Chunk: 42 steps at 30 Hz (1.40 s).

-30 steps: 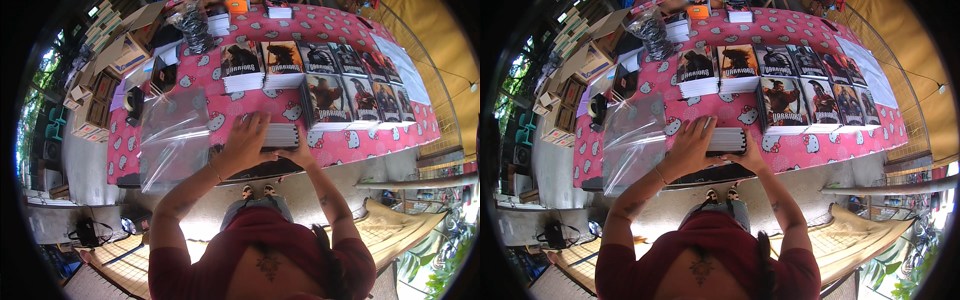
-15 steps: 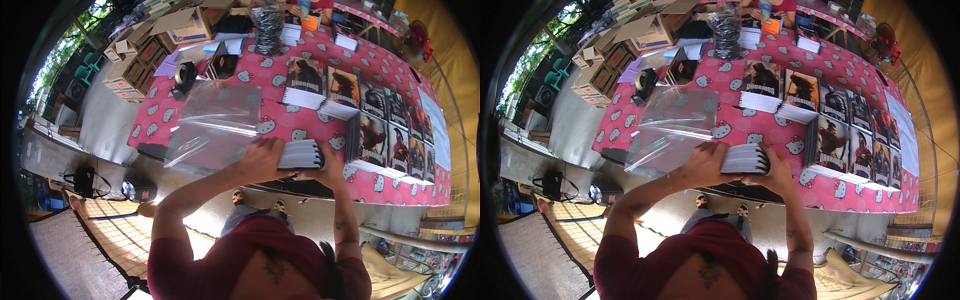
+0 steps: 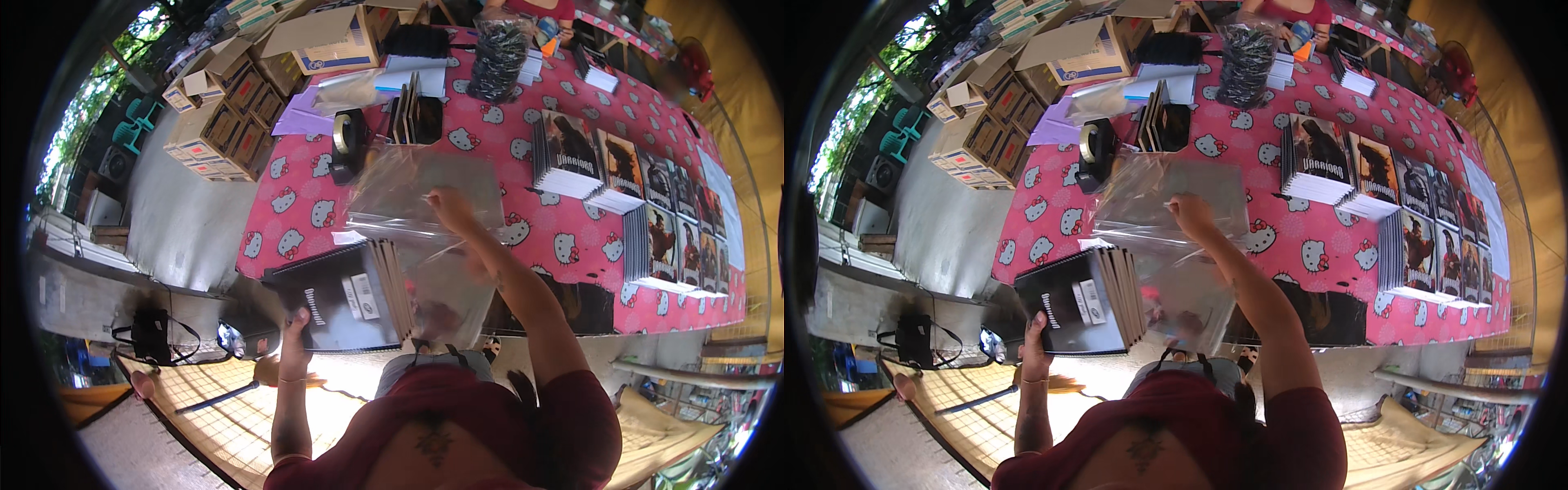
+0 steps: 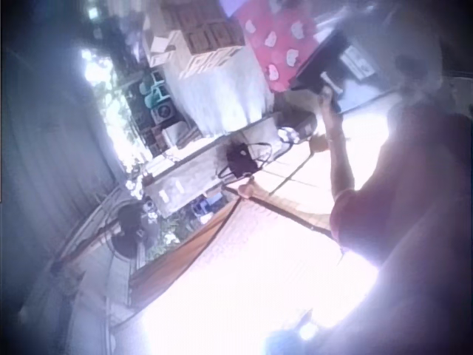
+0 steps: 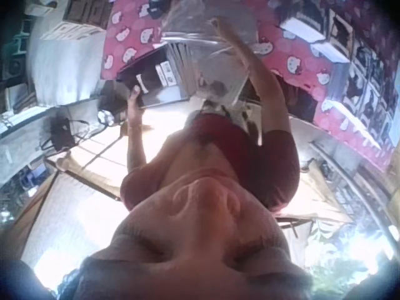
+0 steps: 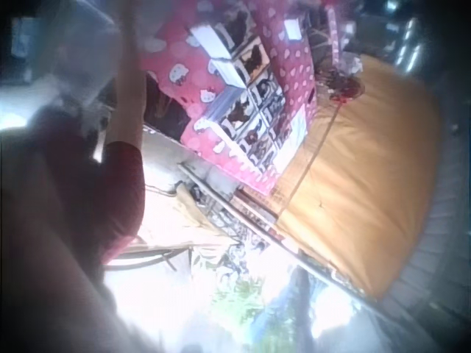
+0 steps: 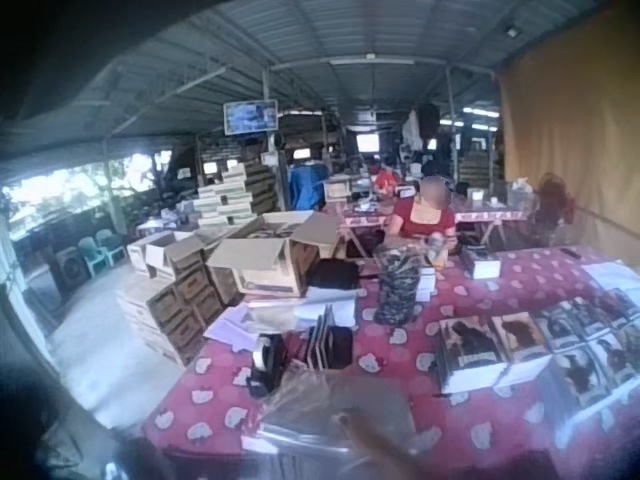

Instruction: The person organizes and packages spiral-bound books by hand at a table, placing them into plastic bags and sealing them with tape.

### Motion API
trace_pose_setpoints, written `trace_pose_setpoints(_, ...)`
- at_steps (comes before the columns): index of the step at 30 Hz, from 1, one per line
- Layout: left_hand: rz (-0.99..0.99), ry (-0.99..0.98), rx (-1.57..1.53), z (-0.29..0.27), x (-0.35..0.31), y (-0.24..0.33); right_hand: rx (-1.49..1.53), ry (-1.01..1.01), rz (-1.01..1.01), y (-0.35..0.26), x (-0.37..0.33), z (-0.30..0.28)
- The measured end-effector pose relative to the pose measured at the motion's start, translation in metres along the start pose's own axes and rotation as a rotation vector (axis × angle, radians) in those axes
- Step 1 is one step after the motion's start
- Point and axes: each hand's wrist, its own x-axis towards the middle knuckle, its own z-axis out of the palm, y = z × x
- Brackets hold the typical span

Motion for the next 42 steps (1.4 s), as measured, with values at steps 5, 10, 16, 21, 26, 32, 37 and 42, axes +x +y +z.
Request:
trace_pose_setpoints(5, -0.027, -0.066, -0.159, -0.033, 0.056, 0.015, 0.175, 0.214, -0.276, -0.026, -0.085, -0.066)
trace_pose_setpoints(10, -0.044, -0.24, -0.2, -0.006, 0.112, 0.035, -0.146, -0.26, -0.344, -0.008, -0.179, -0.092)
trace_pose_setpoints(16, -0.093, -0.266, -0.125, 0.096, 0.156, 0.022, 0.135, -0.11, 0.094, 0.004, -0.208, -0.075)
trace_pose_setpoints(21, -0.212, -0.339, -0.119, 0.133, 0.157, -0.022, -0.315, -0.019, 0.007, -0.008, -0.239, -0.056)
trace_pose_setpoints(26, -0.286, -0.337, -0.068, 0.119, 0.152, -0.064, -0.124, 0.174, 0.164, 0.026, -0.214, -0.063)
trace_pose_setpoints(32, -0.297, -0.362, -0.009, 0.103, 0.161, -0.082, -0.376, -0.09, 0.101, 0.051, -0.172, -0.061)
trace_pose_setpoints(37, -0.327, -0.388, 0.156, 0.13, 0.171, -0.074, -0.421, -0.123, 0.156, 0.05, -0.172, -0.062)
trace_pose_setpoints(42, -0.144, -0.287, 0.808, 0.127, 0.196, -0.078, -0.413, -0.036, 0.133, 0.045, -0.174, -0.07)
